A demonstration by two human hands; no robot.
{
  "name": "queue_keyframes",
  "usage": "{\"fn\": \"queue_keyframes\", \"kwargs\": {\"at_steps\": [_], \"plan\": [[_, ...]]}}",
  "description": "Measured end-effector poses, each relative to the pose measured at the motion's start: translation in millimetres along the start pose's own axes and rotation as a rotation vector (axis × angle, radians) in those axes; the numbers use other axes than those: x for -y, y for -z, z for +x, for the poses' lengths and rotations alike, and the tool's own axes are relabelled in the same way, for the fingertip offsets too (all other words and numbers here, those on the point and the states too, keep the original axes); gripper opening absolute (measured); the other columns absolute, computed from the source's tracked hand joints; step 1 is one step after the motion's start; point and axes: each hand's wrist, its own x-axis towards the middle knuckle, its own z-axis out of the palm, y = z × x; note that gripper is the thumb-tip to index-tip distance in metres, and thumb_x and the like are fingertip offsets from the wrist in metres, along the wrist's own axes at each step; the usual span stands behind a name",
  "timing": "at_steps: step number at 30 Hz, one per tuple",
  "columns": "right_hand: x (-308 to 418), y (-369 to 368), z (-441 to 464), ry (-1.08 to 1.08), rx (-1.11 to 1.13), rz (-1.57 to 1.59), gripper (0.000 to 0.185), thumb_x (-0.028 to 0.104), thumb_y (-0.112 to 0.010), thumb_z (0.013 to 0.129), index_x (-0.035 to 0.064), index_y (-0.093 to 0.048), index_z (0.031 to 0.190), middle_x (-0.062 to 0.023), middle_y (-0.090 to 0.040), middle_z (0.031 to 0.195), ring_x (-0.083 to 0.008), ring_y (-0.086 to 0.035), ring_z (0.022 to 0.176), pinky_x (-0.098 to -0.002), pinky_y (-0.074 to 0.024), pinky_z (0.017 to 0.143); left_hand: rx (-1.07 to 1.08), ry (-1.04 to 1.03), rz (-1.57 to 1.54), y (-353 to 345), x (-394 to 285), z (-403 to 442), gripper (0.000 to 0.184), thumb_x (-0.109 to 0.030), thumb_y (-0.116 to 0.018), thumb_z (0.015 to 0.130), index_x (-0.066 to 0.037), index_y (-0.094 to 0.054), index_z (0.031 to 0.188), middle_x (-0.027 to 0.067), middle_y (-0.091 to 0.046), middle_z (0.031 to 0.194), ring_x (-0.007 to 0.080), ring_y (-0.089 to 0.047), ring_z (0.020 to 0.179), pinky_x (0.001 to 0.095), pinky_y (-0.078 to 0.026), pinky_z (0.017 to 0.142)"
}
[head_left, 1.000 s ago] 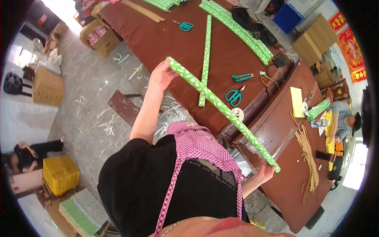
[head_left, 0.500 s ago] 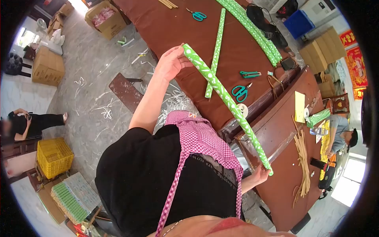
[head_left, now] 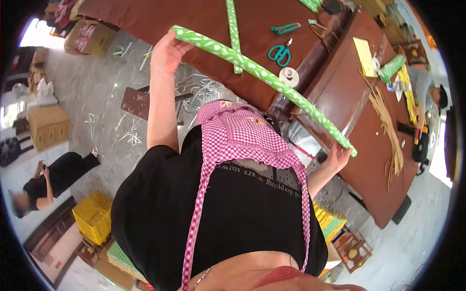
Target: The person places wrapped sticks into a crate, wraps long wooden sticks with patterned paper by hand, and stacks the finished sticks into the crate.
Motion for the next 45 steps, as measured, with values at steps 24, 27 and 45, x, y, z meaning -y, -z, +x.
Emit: {"fn": "queue_keyframes", "kwargs": {"at_steps": [24, 27, 45], "plan": [[-114.1, -94.4, -72.9, -0.383, 0.423, -0.144, 0.034, 0.029, -0.049, 0.088, 0.0015, -0.047, 0.107, -0.0127, -0.050, 0.113, -0.0272, -0.045, 0.109, -0.0414, -0.0367, 0.095, 0.126, 0.278, -0.144, -32.4, 71.6, -23.9, 0.016, -0.011, -0.051, 0.085, -0.001, -0.051, 0.098, 0.0129, -0.059, 0.095, 0.0286, -0.060, 0.083, 0.0444, -0.051, 0.072], [-116.2, -95.3, -74.3, -0.381, 0.417, -0.234, 0.034, 0.031, -0.048, 0.088, 0.0027, -0.048, 0.106, -0.0120, -0.052, 0.112, -0.0260, -0.047, 0.106, -0.0391, -0.0393, 0.091, 0.098, 0.300, -0.110, -31.1, 66.5, -24.7, 0.017, -0.011, -0.052, 0.085, -0.002, -0.050, 0.099, 0.0124, -0.059, 0.094, 0.0286, -0.060, 0.079, 0.0440, -0.051, 0.068], [-123.9, -114.9, -88.6, -0.314, 0.441, -0.384, 0.032, 0.030, -0.052, 0.085, 0.0050, -0.051, 0.106, -0.0083, -0.055, 0.111, -0.0209, -0.052, 0.097, -0.0373, -0.0404, 0.085, 0.006, 0.262, -0.003, -7.6, 46.2, -48.4, 0.017, -0.015, -0.056, 0.082, -0.003, -0.054, 0.094, 0.0100, -0.060, 0.088, 0.0238, -0.059, 0.071, 0.0396, -0.050, 0.067]]}}
